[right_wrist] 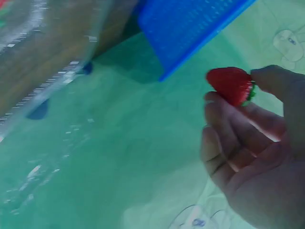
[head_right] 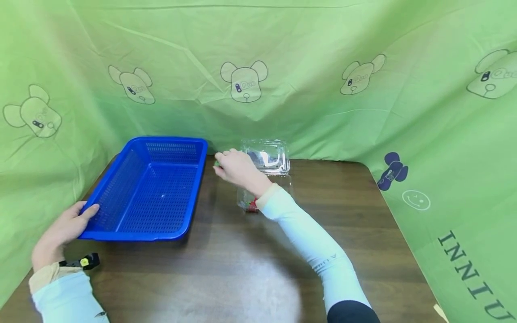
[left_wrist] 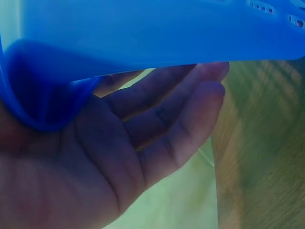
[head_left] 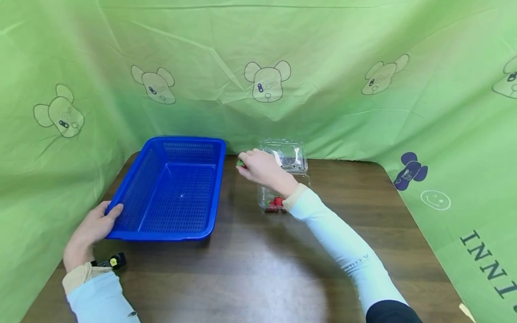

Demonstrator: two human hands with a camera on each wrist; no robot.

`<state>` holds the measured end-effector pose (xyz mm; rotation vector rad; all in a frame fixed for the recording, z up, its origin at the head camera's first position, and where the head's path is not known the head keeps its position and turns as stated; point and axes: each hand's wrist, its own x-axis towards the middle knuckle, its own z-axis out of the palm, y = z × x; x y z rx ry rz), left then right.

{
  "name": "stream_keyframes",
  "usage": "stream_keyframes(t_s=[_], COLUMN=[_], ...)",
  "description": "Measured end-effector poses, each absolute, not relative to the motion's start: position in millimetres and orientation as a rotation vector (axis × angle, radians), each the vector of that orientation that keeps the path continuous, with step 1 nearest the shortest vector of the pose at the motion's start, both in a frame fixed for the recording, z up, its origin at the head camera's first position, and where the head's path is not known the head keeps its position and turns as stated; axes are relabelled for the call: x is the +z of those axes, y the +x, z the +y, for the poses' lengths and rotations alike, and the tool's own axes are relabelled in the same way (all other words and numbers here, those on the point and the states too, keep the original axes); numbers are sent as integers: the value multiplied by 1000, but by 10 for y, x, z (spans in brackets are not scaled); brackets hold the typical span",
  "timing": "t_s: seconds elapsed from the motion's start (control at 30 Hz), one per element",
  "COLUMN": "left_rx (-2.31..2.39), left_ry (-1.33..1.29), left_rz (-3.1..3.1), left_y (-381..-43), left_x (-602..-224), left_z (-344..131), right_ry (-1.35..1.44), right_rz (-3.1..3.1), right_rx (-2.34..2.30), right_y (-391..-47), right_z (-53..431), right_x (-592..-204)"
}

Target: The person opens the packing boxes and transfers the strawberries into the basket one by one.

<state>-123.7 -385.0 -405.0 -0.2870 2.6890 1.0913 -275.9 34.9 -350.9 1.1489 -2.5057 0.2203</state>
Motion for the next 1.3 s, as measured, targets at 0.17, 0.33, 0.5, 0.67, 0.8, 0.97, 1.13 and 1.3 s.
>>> stream_keyframes(t_s=[0.17,0.33,0.5,0.67,0.8,0.97,1.13,1.3], left_rx=[1061,1053,1030,1045,1081,1090,1102,1099], left_ry=[-303,-290,-284,-309,-333,-332,-341,-310], left_rz=[2698,2710,2726,2717,2694,2690,2677,2704], left_y=[-1225,-1241,-1228,-1231,-1238,-1259,-1236,-1241], left_x=[-4045,-4033,-4034,-4048,-4053,-4052,-4072,-4077], left_z=[-3848,-3837,-3851,-3843,-3843,-3832,-3838,-3832], right_ry=[1216,1227,1280,1358,1387,1393,1463,1510], right_rz=[-2460,-2509,-2537,-2535,-2569,-2573,-2653,-2777], right_rx=[336,367,392,362,332,266,224,212], right_y=[-2731,-2690,-2663,-2635,-2648,-2702,-2698,-2688], right_z=[68,-205,-512,-745,-886,-1038,-1209,-1293], right_x=[-3440,-3485,-3532,-3601,-3699,-3848,-3989,-4020])
